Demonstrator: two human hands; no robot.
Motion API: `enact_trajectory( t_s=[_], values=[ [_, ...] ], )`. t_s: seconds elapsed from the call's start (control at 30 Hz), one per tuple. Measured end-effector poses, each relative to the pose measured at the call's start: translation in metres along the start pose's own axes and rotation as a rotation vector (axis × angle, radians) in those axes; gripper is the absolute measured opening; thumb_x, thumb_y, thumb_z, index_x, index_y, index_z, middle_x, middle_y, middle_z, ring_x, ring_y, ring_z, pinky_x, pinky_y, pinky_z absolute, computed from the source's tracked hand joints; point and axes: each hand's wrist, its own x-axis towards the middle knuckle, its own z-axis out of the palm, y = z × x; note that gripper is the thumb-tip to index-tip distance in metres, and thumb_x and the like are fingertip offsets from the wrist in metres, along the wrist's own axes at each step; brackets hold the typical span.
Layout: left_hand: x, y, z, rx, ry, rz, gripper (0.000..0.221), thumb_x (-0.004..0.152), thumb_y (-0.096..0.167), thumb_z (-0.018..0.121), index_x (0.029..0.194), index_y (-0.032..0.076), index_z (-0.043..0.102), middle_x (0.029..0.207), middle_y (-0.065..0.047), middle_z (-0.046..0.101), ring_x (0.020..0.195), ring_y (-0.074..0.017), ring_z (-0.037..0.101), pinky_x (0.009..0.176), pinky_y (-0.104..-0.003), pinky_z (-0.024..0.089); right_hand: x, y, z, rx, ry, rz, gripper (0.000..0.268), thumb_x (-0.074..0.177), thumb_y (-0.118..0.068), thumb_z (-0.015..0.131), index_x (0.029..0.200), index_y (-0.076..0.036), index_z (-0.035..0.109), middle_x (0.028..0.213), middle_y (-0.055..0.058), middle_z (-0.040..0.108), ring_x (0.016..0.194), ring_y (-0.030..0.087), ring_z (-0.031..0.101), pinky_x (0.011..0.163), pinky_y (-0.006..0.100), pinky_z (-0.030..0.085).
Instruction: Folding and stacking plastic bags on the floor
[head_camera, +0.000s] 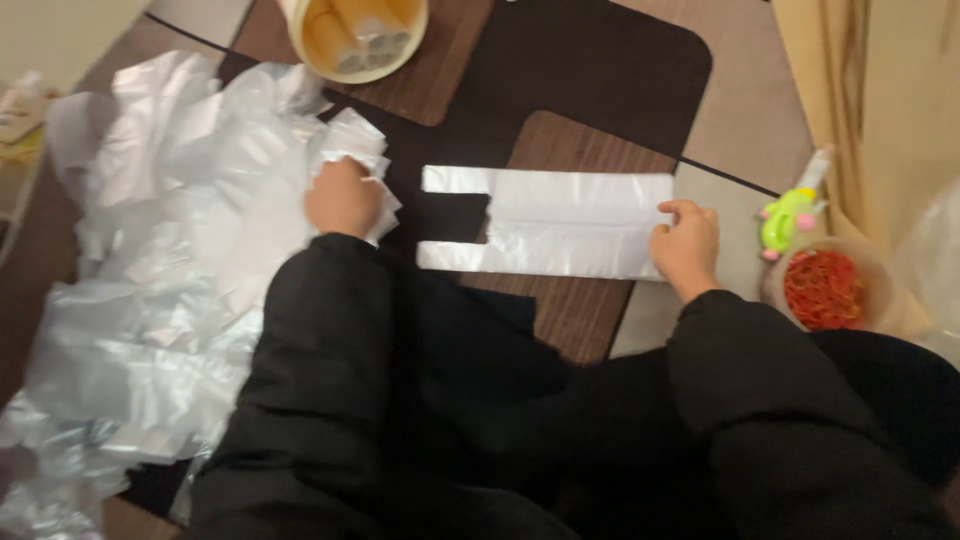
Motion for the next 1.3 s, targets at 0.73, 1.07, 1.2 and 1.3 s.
enact_trajectory(
  t_s=[0.73,1.07,1.2,1.3],
  values=[
    [-0.043,-0.127,-0.068,-0.429,0.058,-0.292,0.040,0.102,0.045,0.064,0.114,0.010,0.079,0.120,-0.004,0.078,0.118,-0.0250,0.069,0.103,-0.044,0.052,-0.036,-0.092,-0.067,0.239,-0.111,0.053,0.034,0.098,-0.018,0.058,0.129,-0.014,0.072,0.130,0.014,0.056,0.093,0.027,0.061,0.098,0.045,0.047],
    [-0.062,-0.111,-0.113,-0.740,0.788,0.003,0.027,0.114,0.022,0.057,0.106,0.006,0.076,0.090,-0.009,0.073,0.085,-0.0153,0.059,0.084,-0.035,0.050,-0.045,-0.104,-0.074,0.282,-0.142,-0.011,0.031,0.097,-0.021,0.068,0.127,-0.019,0.075,0.123,0.010,0.064,0.094,0.028,0.068,0.092,0.044,0.053],
    [-0.095,-0.045,-0.160,-0.919,0.639,0.078,0.028,0.120,0.025,0.050,0.109,0.006,0.067,0.101,-0.009,0.064,0.102,-0.0164,0.056,0.100,-0.036,0.049,-0.063,-0.132,-0.100,0.435,-0.078,-0.197,0.030,0.097,-0.010,0.072,0.126,-0.011,0.077,0.117,0.019,0.071,0.102,0.036,0.072,0.089,0.043,0.056],
    [-0.113,0.018,-0.176,-1.150,0.310,0.064,0.035,0.117,0.031,0.048,0.107,0.005,0.069,0.101,-0.015,0.070,0.098,-0.0214,0.065,0.095,-0.041,0.054,-0.079,-0.164,-0.131,0.583,-0.074,-0.325,0.034,0.096,-0.001,0.071,0.130,0.000,0.073,0.117,0.027,0.067,0.103,0.041,0.069,0.089,0.045,0.057]
  ],
)
